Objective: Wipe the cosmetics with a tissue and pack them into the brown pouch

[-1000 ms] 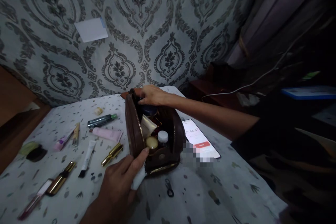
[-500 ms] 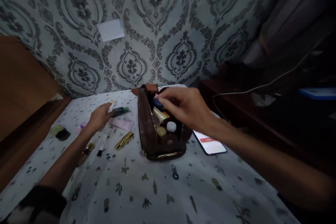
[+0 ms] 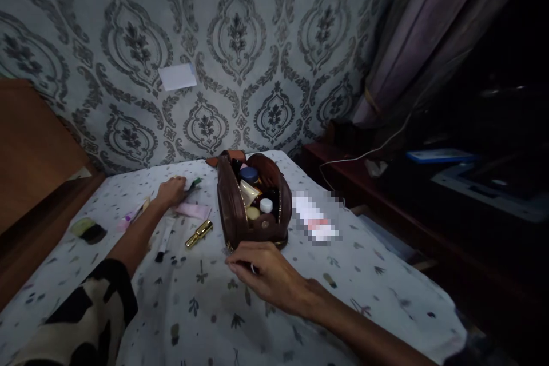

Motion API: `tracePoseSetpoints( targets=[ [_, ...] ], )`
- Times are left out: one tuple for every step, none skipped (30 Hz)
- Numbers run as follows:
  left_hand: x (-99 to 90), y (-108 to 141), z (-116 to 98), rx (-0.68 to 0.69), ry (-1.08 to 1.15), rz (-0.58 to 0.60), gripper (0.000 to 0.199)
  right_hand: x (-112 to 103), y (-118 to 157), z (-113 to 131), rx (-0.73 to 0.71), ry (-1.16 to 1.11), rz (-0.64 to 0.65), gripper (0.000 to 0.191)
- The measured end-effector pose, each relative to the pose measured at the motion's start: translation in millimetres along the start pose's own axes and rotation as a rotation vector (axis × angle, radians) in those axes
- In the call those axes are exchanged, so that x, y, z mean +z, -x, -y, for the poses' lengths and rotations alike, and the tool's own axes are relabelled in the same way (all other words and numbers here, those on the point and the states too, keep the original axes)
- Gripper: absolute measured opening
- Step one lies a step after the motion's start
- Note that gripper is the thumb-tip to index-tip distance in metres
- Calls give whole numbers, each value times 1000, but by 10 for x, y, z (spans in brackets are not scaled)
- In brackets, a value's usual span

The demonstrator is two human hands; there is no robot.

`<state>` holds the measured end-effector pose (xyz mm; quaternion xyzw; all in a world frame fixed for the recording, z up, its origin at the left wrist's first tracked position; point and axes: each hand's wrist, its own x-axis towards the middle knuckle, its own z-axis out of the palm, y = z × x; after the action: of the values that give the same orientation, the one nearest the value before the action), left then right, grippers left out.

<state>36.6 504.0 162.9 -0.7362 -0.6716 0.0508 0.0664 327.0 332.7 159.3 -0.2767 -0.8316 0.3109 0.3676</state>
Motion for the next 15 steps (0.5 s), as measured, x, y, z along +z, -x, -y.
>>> tracePoseSetpoints(
  targets=[
    [-35,49,25,-14,29,-46,33,41,-14,8,29,-20,14,21],
    [-74,109,51,-33,81,-109,35,85,-33,7,56,-42,27,20],
    [-113,180,74,-55,160,-182,37,134,-58,-5,90,-71,33,19],
    [-152,265,89,-76,268,-256,39,190,-88,-28,136,-115,30,19],
    [-187,367,88,-89,403,-322,41,258,-125,-60,195,-182,21,21],
    [-215,485,67,-93,555,-371,43,337,-169,-98,255,-269,0,24],
    [-234,618,22,-90,714,-393,45,428,-218,-135,313,-367,-34,29],
    [-241,761,-47,-80,880,-405,46,531,-270,-167,358,-473,-72,35],
    [-235,910,-138,-81,1040,-407,48,641,-321,-188,385,-574,-114,41],
    [-217,1058,-245,-94,1183,-380,49,755,-367,-196,402,-670,-154,47],
    [-188,1197,-359,-100,1311,-362,50,868,-404,-190,416,-760,-185,52],
    [-151,1323,-469,-88,1394,-318,49,975,-427,-173,431,-840,-213,55],
    [-109,1432,-567,-64,1415,-303,47,1073,-437,-149,449,-905,-234,57],
    [-64,1520,-646,-44,1393,-305,44,1160,-433,-124,470,-952,-257,58],
    [-17,1588,-703,-27,1356,-323,41,1234,-416,-102,497,-980,-277,59]
  ],
)
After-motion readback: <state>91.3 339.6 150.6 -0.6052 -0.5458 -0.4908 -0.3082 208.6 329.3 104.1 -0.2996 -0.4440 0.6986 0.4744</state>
